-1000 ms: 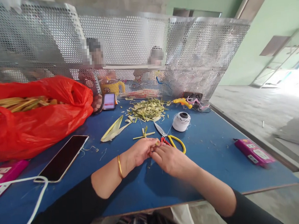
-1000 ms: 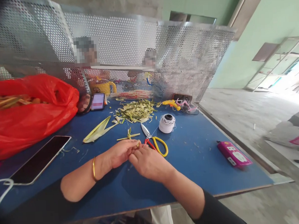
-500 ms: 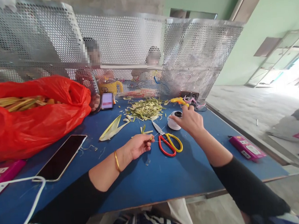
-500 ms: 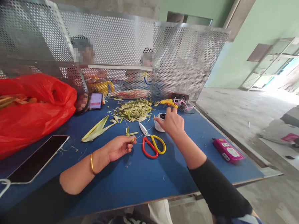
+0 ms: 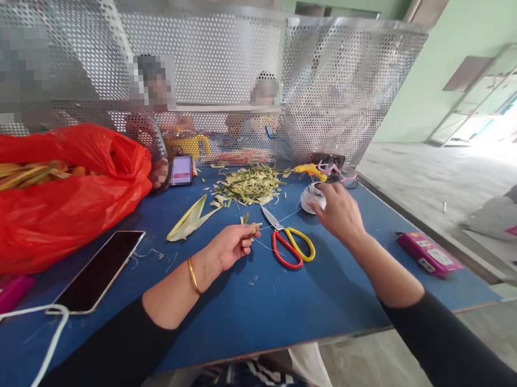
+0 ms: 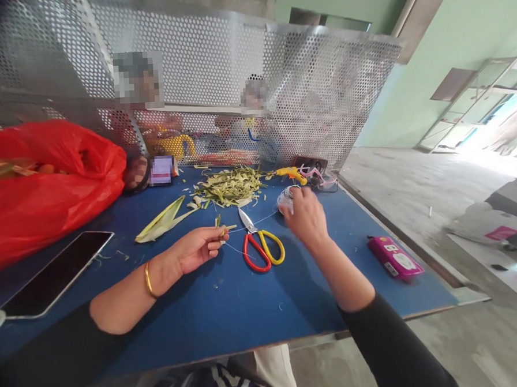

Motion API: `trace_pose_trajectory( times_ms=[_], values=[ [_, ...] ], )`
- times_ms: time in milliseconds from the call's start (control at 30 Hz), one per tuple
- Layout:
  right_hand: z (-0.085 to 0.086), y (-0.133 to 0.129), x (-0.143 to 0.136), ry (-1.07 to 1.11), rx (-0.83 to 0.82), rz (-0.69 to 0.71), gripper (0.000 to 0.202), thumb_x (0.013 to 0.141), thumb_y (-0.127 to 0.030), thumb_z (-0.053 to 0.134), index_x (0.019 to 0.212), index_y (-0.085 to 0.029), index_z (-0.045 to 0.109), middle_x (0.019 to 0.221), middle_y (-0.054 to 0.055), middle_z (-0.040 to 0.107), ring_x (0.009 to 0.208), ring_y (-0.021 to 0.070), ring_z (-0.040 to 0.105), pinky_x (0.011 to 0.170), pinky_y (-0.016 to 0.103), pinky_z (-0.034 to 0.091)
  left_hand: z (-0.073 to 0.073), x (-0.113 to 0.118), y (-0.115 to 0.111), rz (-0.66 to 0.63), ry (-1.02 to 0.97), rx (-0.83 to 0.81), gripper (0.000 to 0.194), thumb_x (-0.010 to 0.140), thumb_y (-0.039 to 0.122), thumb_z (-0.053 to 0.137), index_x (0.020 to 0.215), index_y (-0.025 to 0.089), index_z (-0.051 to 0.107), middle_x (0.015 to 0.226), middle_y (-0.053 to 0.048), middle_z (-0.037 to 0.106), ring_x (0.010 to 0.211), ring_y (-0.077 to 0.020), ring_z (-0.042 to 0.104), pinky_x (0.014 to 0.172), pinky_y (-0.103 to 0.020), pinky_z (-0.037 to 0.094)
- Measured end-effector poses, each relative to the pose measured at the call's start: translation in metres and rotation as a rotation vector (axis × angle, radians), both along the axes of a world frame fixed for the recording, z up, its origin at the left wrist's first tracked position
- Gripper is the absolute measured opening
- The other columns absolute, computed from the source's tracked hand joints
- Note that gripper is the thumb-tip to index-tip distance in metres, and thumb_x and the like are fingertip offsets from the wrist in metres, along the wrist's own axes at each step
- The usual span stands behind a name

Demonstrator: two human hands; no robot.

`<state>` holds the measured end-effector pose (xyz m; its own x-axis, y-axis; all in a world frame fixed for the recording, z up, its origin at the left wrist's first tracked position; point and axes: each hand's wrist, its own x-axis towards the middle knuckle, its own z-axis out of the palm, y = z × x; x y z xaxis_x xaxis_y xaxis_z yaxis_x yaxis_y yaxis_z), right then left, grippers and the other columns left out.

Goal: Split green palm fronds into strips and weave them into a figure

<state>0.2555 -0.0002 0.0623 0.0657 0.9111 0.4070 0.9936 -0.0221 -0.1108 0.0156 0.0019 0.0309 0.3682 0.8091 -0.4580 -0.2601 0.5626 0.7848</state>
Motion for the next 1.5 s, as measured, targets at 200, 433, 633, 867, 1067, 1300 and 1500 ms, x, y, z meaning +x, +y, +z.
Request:
trace_pose_trajectory(
  times_ms=[200, 433, 633, 867, 1067, 1300, 1500],
  values=[
    [-0.032, -0.046, -0.046, -0.047, -0.420, 0.217, 0.034, 0.080, -0.017, 0.051, 0.113, -0.013, 0.058, 0.100, 0.014, 0.065, 0.082, 0.0227, 0.064, 0.065, 0.029, 0.042, 0.008, -0.006, -0.001, -0.005, -0.031, 0.021, 0.023, 0.091, 0.011, 0.050, 0.071, 0.008, 0.061, 0.067, -0.001, 0.056, 0.040, -0.0006, 0.038, 0.036, -0.013, 0.032],
    [-0.009, -0.060, -0.013, 0.357, -0.745, 0.186, 0.065, 0.070, -0.014, 0.060, 0.133, -0.015, 0.047, 0.083, 0.003, 0.064, 0.066, 0.0159, 0.059, 0.057, 0.025, 0.041, 0.010, -0.007, -0.001, -0.009, -0.062, 0.005, 0.023, 0.091, 0.011, 0.049, 0.071, 0.010, 0.061, 0.064, 0.000, 0.054, 0.039, -0.0009, 0.037, 0.037, -0.012, 0.034],
    [-0.008, -0.083, 0.018, 1.063, -0.920, 0.121, 0.066, 0.065, -0.068, 0.068, 0.105, -0.016, 0.059, 0.058, -0.008, 0.041, 0.044, 0.0069, 0.038, 0.042, 0.022, 0.038, 0.007, -0.007, 0.002, 0.005, -0.056, -0.029, 0.026, 0.092, 0.010, 0.048, 0.068, 0.010, 0.060, 0.063, -0.001, 0.055, 0.039, -0.0011, 0.037, 0.036, -0.012, 0.034],
    [0.000, -0.086, 0.014, 1.270, -0.978, 0.195, 0.061, 0.072, -0.074, 0.058, 0.097, -0.018, 0.061, 0.073, 0.000, 0.057, 0.058, 0.0118, 0.056, 0.066, 0.029, 0.054, 0.007, -0.005, 0.000, -0.002, -0.041, -0.037, 0.023, 0.091, 0.011, 0.049, 0.071, 0.010, 0.061, 0.064, -0.001, 0.056, 0.039, -0.0015, 0.039, 0.037, -0.012, 0.035],
    [-0.003, -0.062, -0.013, 1.315, -1.007, 0.184, 0.054, 0.074, -0.070, 0.061, 0.087, -0.017, 0.061, 0.064, -0.003, 0.057, 0.044, 0.0066, 0.046, 0.055, 0.026, 0.055, 0.007, -0.004, -0.003, -0.013, -0.020, -0.008, 0.024, 0.091, 0.011, 0.050, 0.069, 0.009, 0.061, 0.063, -0.001, 0.056, 0.040, -0.0017, 0.039, 0.038, -0.013, 0.035],
    [-0.007, -0.040, -0.028, 1.013, -0.785, 0.133, 0.043, 0.073, -0.058, 0.068, 0.083, -0.017, 0.059, 0.054, -0.007, 0.046, 0.042, 0.0069, 0.039, 0.050, 0.026, 0.049, 0.005, -0.004, -0.003, -0.010, -0.008, 0.003, 0.024, 0.090, 0.011, 0.052, 0.068, 0.009, 0.063, 0.062, -0.001, 0.057, 0.041, -0.0018, 0.040, 0.038, -0.014, 0.035],
    [-0.016, -0.066, -0.013, 0.077, -0.517, 0.041, 0.033, 0.081, -0.043, 0.061, 0.105, -0.021, 0.064, 0.067, 0.003, 0.063, 0.062, 0.0201, 0.060, 0.052, 0.027, 0.033, 0.008, -0.004, -0.004, 0.017, -0.011, 0.028, 0.019, 0.088, 0.012, 0.056, 0.075, 0.007, 0.069, 0.069, -0.006, 0.064, 0.043, -0.0020, 0.042, 0.040, -0.014, 0.037]
  ],
)
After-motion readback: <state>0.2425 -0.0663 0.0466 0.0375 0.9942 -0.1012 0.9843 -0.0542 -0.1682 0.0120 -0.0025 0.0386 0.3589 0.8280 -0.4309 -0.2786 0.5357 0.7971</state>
